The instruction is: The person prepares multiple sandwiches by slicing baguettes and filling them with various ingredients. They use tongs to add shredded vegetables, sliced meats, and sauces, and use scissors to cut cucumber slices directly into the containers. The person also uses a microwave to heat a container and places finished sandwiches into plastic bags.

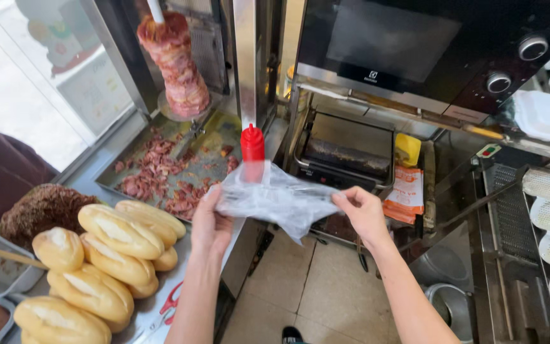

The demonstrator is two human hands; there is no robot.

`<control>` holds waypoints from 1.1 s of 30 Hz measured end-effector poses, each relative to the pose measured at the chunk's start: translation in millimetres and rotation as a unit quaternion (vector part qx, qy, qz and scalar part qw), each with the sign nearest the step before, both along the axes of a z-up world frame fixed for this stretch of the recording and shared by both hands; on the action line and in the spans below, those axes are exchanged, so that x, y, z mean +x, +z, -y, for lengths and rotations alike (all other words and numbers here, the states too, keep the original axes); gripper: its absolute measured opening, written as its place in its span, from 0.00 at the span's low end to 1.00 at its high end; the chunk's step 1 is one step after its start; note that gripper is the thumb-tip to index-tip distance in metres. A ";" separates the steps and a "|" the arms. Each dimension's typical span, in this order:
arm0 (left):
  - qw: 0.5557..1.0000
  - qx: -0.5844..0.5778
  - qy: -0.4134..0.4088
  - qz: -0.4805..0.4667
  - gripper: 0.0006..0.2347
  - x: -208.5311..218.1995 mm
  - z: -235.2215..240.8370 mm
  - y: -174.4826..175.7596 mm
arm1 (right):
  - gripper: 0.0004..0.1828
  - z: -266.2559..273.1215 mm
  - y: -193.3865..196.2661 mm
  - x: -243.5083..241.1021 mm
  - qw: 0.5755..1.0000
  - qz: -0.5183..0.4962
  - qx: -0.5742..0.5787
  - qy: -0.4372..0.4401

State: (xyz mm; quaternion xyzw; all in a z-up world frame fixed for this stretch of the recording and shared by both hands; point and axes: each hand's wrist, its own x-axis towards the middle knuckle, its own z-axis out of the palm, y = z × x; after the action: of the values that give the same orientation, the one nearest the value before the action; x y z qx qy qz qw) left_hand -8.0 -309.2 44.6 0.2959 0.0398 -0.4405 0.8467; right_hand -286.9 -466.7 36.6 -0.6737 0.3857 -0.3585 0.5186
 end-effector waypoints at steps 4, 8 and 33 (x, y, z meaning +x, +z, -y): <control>0.908 0.074 -0.016 0.413 0.08 -4.4 25.9 31.8 | 0.36 -34.5 23.0 16.6 0.945 -0.055 -0.318 0.049; 0.700 0.003 -0.132 0.702 0.07 -46.8 40.1 80.4 | 0.22 -24.4 74.7 63.0 0.946 -0.081 -0.303 0.085; 0.805 0.099 -0.047 0.583 0.13 16.9 124.7 185.3 | 0.12 273.5 342.3 153.5 0.883 -0.113 -0.450 0.064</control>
State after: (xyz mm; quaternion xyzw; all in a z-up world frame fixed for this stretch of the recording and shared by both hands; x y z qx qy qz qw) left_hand 8.9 -433.9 229.9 0.5811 -0.4319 -0.2179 0.6545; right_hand -133.4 -740.2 378.8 -0.8940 0.1947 -0.3807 0.1341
